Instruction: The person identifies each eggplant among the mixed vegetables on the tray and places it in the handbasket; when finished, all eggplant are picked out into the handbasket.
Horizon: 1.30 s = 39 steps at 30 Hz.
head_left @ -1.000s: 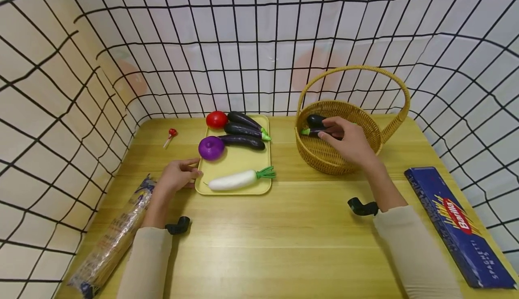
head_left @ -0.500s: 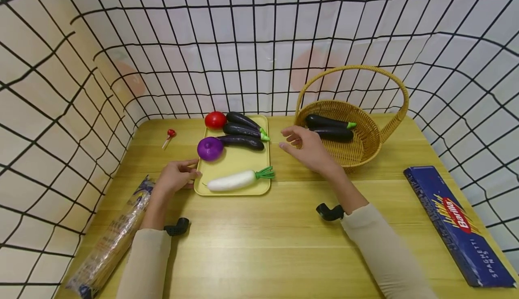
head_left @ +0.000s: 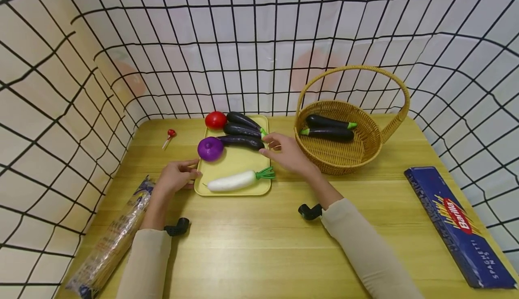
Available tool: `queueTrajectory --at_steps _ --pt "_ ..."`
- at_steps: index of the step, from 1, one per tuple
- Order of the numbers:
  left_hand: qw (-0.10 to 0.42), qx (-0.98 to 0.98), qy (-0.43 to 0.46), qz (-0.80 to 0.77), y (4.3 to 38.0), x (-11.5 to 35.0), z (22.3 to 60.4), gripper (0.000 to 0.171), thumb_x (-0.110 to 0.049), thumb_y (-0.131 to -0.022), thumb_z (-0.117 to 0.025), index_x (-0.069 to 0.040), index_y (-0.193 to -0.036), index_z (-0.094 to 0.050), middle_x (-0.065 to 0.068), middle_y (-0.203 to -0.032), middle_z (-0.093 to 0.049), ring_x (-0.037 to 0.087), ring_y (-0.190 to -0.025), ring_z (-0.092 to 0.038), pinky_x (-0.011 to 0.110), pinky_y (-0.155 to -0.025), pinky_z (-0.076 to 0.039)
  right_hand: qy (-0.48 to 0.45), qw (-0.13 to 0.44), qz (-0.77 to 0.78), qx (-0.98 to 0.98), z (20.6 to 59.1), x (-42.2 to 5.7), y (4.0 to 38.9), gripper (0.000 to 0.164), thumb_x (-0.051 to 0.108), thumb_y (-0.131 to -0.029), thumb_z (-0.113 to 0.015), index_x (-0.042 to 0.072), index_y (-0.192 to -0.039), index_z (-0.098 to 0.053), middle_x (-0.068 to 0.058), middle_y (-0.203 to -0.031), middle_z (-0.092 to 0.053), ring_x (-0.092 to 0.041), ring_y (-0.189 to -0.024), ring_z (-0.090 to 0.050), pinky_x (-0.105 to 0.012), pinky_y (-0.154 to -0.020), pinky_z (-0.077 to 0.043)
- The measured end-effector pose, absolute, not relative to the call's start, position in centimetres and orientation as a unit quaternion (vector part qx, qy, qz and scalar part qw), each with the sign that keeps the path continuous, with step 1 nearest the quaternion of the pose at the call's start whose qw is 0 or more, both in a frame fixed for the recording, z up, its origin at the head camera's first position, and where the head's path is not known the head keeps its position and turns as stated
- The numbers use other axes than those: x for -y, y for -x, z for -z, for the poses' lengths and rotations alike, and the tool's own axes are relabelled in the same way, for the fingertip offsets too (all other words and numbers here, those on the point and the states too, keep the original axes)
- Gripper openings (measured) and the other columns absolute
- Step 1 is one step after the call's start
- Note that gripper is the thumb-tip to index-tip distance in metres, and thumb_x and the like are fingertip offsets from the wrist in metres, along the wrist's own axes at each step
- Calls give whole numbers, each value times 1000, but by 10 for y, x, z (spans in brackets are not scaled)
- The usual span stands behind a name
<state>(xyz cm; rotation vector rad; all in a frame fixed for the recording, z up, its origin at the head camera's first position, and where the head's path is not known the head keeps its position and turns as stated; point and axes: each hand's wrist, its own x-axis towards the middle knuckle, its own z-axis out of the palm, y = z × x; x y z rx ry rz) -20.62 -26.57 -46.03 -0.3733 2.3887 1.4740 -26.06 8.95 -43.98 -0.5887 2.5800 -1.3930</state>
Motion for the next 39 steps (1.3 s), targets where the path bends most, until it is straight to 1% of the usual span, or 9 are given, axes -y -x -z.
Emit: queueTrajectory --at_steps 9,14,19,24,29,33,39 --pt "154 -828 134 -522 207 264 459 60 -18 -94 -77 -17 -150 -55 13 -120 -69 18 -103 -67 31 -79 -65 192 70 448 -870 445 -78 268 50 38 -100 -69 11 -141 -60 -8 -141 -62 -29 -128 -59 -45 -111 -50" --pt "153 -830 134 -520 206 264 458 60 -18 -94 -78 -16 -150 -55 14 -120 -70 18 -103 -67 30 -79 -65 192 70 446 -872 448 -72 274 51 36 -99 -70 11 -142 -60 -8 -142 -61 -29 -127 -59 -44 -110 -51" --pt "156 -829 135 -520 206 263 458 61 -18 -94 -78 -17 -150 -55 13 -122 -69 18 -103 -67 29 -79 -65 174 80 450 -872 451 -69 277 53 37 -100 -70 13 -144 -58 -8 -143 -59 -30 -127 -58 -46 -109 -51" --pt "156 -829 134 -519 207 263 459 60 -17 -94 -77 -16 -150 -55 15 -123 -69 19 -104 -68 30 -79 -65 161 78 447 -877 453 -66 281 52 36 -100 -69 13 -145 -56 -10 -142 -57 -30 -123 -57 -47 -104 -53" --pt "156 -832 134 -515 208 264 458 60 -18 -94 -77 -17 -150 -55 17 -127 -68 20 -105 -68 30 -80 -65 160 72 437 -882 458 -63 285 52 35 -100 -69 11 -144 -57 -13 -140 -59 -30 -122 -58 -47 -103 -53" --pt "156 -833 136 -514 208 264 460 60 -19 -94 -77 -17 -150 -55 16 -127 -68 21 -105 -68 30 -79 -64 153 66 435 -885 461 -60 287 52 36 -100 -69 12 -144 -58 -13 -139 -60 -30 -122 -58 -47 -103 -52" --pt "158 -830 140 -516 207 264 460 61 -19 -94 -78 -18 -150 -55 15 -126 -68 21 -105 -67 29 -79 -64 147 54 416 -896 461 -53 289 52 36 -99 -70 11 -144 -59 -13 -135 -64 -28 -115 -61 -45 -99 -53"
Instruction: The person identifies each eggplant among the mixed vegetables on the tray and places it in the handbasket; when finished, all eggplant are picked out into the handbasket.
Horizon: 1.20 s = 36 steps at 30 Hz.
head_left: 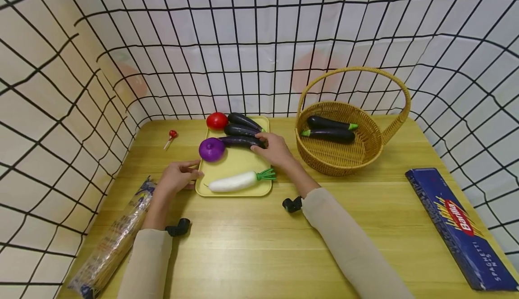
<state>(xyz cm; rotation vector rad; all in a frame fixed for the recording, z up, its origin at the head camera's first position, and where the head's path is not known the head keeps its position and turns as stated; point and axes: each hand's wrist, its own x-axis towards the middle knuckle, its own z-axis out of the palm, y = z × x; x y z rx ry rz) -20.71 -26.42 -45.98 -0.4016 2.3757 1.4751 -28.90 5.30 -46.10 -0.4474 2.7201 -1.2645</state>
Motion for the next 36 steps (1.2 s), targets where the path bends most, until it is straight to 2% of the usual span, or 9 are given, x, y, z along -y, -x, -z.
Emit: queueTrajectory --at_steps 3,9,21,31,36 --pt "155 -831 138 -517 207 265 459 61 -20 -94 -78 -18 -150 -55 15 -126 -68 20 -105 -67 29 -78 -64 141 48 406 -902 461 -50 289 51 35 -98 -71 12 -143 -61 -13 -135 -65 -28 -116 -61 -45 -101 -52" --pt "153 -833 139 -513 206 265 460 59 -18 -94 -77 -18 -149 -56 16 -125 -70 18 -100 -69 29 -77 -65 145 45 373 -915 465 -46 289 49 32 -97 -72 14 -142 -62 -11 -143 -63 -31 -132 -58 -47 -114 -47" --pt "152 -836 139 -508 206 263 458 59 -18 -94 -77 -16 -149 -56 17 -126 -70 19 -100 -68 28 -76 -64 129 43 382 -914 464 -46 287 47 25 -100 -69 12 -144 -61 -10 -150 -57 -33 -145 -46 -48 -122 -39" --pt "151 -836 134 -510 206 263 460 60 -16 -95 -76 -19 -151 -55 15 -120 -69 18 -96 -69 30 -76 -65 114 36 394 -912 455 -57 278 48 23 -100 -68 10 -145 -59 -11 -150 -58 -33 -144 -47 -48 -122 -39" --pt "149 -839 127 -508 206 263 460 61 -18 -95 -76 -18 -152 -53 18 -125 -68 20 -99 -69 30 -76 -65 115 24 395 -911 446 -66 273 47 23 -100 -68 8 -144 -60 -12 -145 -61 -31 -138 -53 -47 -116 -46"
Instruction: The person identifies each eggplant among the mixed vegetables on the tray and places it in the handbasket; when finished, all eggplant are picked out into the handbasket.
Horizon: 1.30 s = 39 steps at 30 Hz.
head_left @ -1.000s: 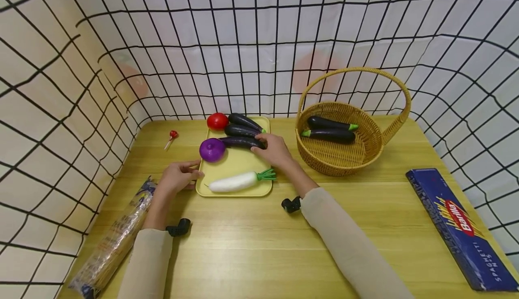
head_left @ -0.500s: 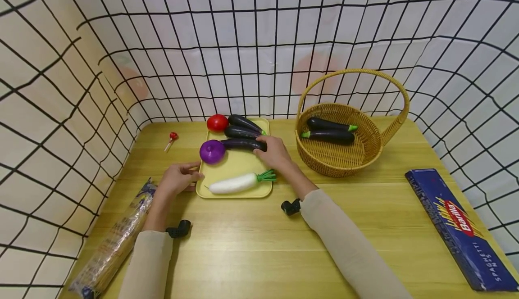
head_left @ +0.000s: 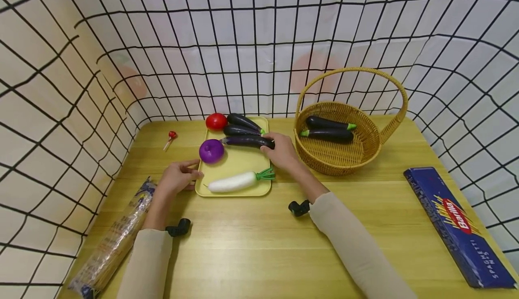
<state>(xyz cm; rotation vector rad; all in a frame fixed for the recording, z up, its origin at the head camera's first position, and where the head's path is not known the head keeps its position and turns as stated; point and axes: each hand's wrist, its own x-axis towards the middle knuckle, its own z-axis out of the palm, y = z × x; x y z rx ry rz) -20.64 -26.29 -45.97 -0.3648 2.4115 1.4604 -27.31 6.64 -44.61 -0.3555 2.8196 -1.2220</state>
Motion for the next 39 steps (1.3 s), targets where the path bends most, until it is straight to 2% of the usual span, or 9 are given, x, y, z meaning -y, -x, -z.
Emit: queueTrajectory --at_steps 8,13,17,20,23,29,35,39 --pt "137 -849 104 -500 205 264 460 62 -18 -96 -75 -19 -154 -51 16 -117 -67 19 -97 -67 28 -74 -65 133 8 406 -904 425 -86 262 41 20 -101 -68 9 -140 -63 -13 -132 -67 -28 -113 -64 -43 -93 -54" --pt "139 -848 98 -502 206 264 462 63 -18 -97 -74 -18 -154 -50 14 -115 -64 21 -99 -65 29 -75 -65 136 -13 418 -898 413 -102 253 40 19 -101 -69 8 -139 -63 -13 -129 -68 -30 -110 -65 -44 -92 -54" --pt "149 -844 97 -506 208 265 463 64 -18 -96 -75 -18 -155 -49 15 -117 -65 21 -100 -66 29 -76 -65 143 -41 415 -898 407 -119 245 39 18 -100 -70 8 -137 -65 -16 -116 -68 -34 -99 -61 -44 -85 -49" --pt "153 -843 99 -505 209 266 463 64 -18 -96 -75 -18 -155 -49 15 -118 -65 20 -98 -66 29 -76 -64 151 -59 414 -895 402 -134 240 40 17 -99 -70 7 -137 -65 -18 -116 -67 -35 -99 -59 -47 -86 -49" --pt "156 -844 103 -502 211 266 463 64 -18 -96 -75 -19 -155 -49 15 -119 -65 18 -95 -66 28 -76 -64 152 -65 412 -896 399 -153 235 41 18 -100 -70 8 -139 -64 -17 -129 -66 -33 -107 -61 -49 -93 -52" --pt "158 -843 105 -503 213 266 462 64 -19 -96 -75 -19 -155 -50 15 -120 -65 17 -94 -66 27 -75 -64 126 -54 406 -904 397 -192 232 45 23 -101 -69 11 -143 -61 -21 -142 -60 -37 -117 -63 -54 -98 -53" --pt "155 -842 110 -504 212 266 462 64 -19 -96 -75 -20 -155 -50 14 -118 -65 18 -94 -65 27 -74 -64 95 -33 381 -919 392 -227 224 46 30 -103 -66 14 -146 -58 -22 -144 -58 -39 -122 -59 -54 -97 -49" --pt "155 -841 110 -507 211 266 463 65 -19 -96 -75 -19 -155 -49 13 -117 -65 18 -95 -65 28 -74 -64 88 -35 376 -922 393 -248 222 47 29 -104 -64 11 -146 -57 -25 -145 -56 -43 -125 -58 -57 -98 -51"
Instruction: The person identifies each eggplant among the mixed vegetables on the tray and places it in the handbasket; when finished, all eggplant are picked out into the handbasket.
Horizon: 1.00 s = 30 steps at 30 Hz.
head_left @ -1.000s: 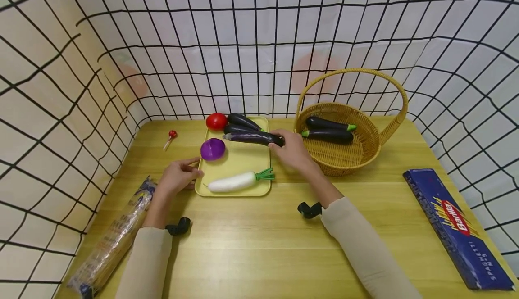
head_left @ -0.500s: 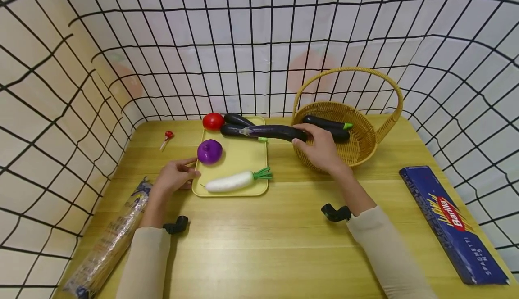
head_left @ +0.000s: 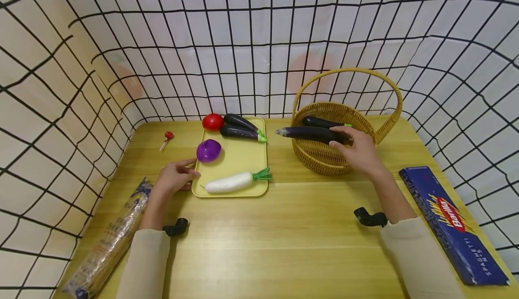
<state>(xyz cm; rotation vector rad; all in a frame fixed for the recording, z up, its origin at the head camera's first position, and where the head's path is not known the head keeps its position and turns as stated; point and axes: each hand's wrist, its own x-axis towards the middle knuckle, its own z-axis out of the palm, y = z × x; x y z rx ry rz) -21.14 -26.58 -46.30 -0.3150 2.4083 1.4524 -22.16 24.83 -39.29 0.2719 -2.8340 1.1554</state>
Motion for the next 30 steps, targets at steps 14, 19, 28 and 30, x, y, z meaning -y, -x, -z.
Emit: queueTrajectory --at_steps 14,19,28,30 --pt "149 -843 106 -506 210 267 464 64 -19 -96 -75 -19 -155 -49 12 -115 -66 19 -97 -66 28 -75 -64 -69 27 -330 941 400 -287 229 47 25 -105 -62 2 -145 -54 -32 -136 -59 -49 -116 -60 -62 -91 -53" --pt "150 -843 106 -506 209 268 464 65 -19 -96 -75 -18 -155 -49 12 -116 -66 20 -98 -66 28 -77 -64 -72 2 -285 956 406 -290 239 47 23 -104 -62 1 -146 -53 -33 -140 -55 -52 -119 -56 -66 -92 -48" --pt "152 -840 114 -509 210 268 464 65 -19 -95 -77 -21 -155 -50 11 -115 -65 19 -96 -66 28 -77 -64 -78 -50 -229 969 409 -288 259 49 21 -104 -61 -4 -145 -52 -35 -146 -49 -57 -134 -42 -72 -110 -37" --pt "152 -839 115 -511 210 268 464 65 -19 -95 -76 -21 -155 -49 12 -116 -65 19 -97 -67 28 -77 -64 -80 -61 -221 970 408 -286 261 48 19 -103 -61 -5 -145 -52 -36 -144 -49 -57 -134 -43 -71 -110 -38"
